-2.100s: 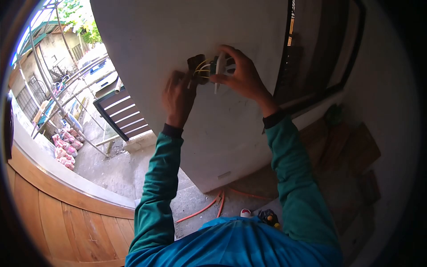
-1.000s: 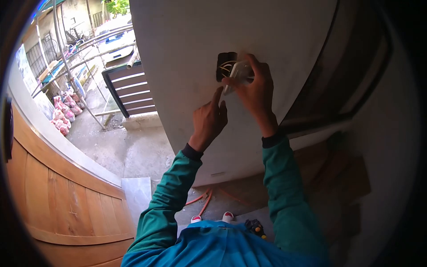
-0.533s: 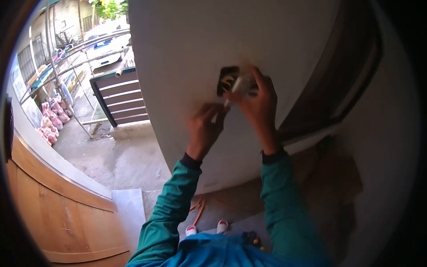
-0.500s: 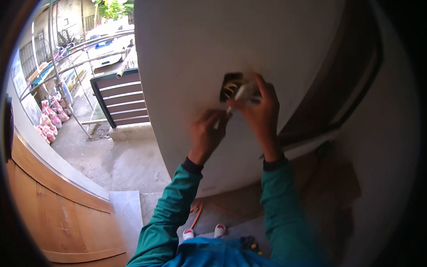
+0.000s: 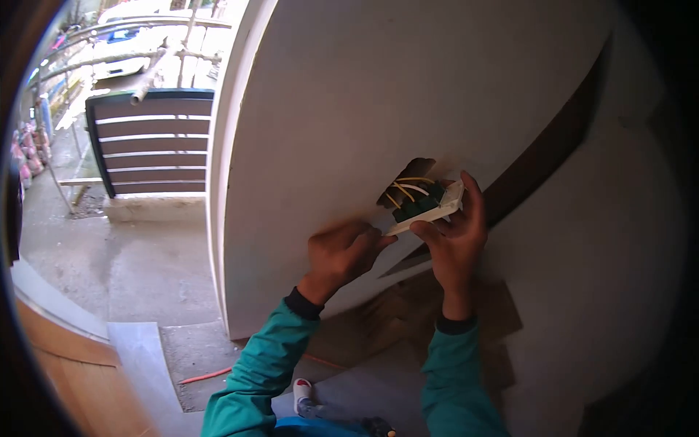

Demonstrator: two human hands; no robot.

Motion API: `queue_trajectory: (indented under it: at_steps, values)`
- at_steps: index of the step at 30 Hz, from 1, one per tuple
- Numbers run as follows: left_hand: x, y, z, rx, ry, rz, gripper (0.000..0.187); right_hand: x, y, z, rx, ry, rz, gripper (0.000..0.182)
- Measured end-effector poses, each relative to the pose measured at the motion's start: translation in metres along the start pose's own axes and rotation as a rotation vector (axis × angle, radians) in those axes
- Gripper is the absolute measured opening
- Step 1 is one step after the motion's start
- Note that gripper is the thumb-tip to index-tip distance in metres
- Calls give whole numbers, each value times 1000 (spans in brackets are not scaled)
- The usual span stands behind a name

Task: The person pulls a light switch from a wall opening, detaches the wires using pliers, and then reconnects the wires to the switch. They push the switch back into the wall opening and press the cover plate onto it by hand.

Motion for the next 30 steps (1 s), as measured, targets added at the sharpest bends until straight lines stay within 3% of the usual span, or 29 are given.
queue_trajectory:
  at_steps: [10, 17, 19, 30]
  values:
    - [20, -4, -9, 80, 18, 100, 25, -17, -2, -19, 28, 184, -86, 105]
    - [22, -8, -12, 69, 63, 58, 28, -24, 1, -19, 60, 211, -88, 105]
    - [23, -6, -10, 38, 56, 55, 18, -25, 1, -21, 70, 217, -94, 106]
    - [22, -8, -13, 29, 36, 49, 21, -24, 2, -15, 69, 198, -92, 105]
Point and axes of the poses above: each hand's wrist, its own y-axis away from the middle knuckle, its own z-axis out of the palm, x = y × z, the point moved 9 cm from there along -y, towards the middle knuckle, and after that the axes turned 10 degrees about x, right-handed, at the moved point
